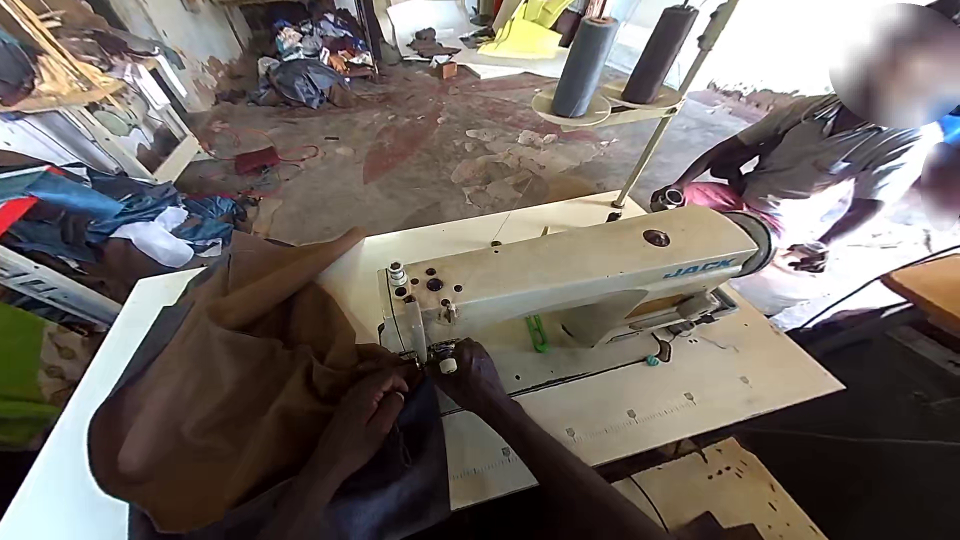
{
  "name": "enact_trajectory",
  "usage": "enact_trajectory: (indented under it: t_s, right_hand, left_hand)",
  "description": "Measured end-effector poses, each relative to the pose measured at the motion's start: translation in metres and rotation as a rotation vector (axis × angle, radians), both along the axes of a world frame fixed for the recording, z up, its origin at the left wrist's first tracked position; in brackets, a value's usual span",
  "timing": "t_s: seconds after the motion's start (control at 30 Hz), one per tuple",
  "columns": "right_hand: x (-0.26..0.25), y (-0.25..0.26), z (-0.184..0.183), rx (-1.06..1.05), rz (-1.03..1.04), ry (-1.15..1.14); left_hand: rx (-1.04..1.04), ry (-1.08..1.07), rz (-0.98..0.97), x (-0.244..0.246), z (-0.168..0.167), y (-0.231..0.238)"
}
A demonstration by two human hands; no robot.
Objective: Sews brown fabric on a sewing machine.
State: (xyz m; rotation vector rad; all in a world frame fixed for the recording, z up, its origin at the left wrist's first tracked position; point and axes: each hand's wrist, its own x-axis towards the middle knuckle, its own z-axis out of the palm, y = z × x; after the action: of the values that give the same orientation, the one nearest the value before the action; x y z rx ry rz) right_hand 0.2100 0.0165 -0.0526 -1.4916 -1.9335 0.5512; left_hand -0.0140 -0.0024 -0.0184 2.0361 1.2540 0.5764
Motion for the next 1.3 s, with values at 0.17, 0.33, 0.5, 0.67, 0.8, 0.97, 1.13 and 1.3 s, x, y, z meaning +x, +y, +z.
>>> enact_trajectory:
  t_s: [0.17,0.33,0.5,0.67,0.8,0.97,1.13,1.3]
  right_hand:
    - [-0.002,0.0,0.004,-0.005,-0.012,-0.062]
    - [0.0,0.004,0.005,0.04,0.019,-0.107]
    - [0.01,0.006,-0.005,0.132,0.09,0.011]
    - [0.012,0.003,-0.015,0.217,0.13,0.027]
    - [0.01,0.004,-0.013,0.22,0.122,-0.025]
    - [0.01,0.005,-0.014,0.24,0.136,-0.056]
    - [0.014,-0.004,-0.021,0.299,0.141,-0.068]
    - [0.014,-0.008,-0.025,0.357,0.19,-0.131]
  left_hand:
    - [0.202,0.181,-0.162,0.006,-0.002,0.0]
    - [0.145,0.224,-0.178,0.006,0.002,0.008]
    - [-0.083,0.018,-0.077,0.0,0.005,0.006]
    - [-0.148,-0.035,-0.026,-0.002,-0.003,0.009]
    - [-0.137,-0.017,-0.033,-0.001,0.001,0.01]
    - [0.197,0.322,-0.184,0.013,0.01,0.001]
    - [0.467,0.491,-0.28,0.012,0.009,-0.001]
    - [0.44,0.503,-0.387,0.006,0.01,0.007]
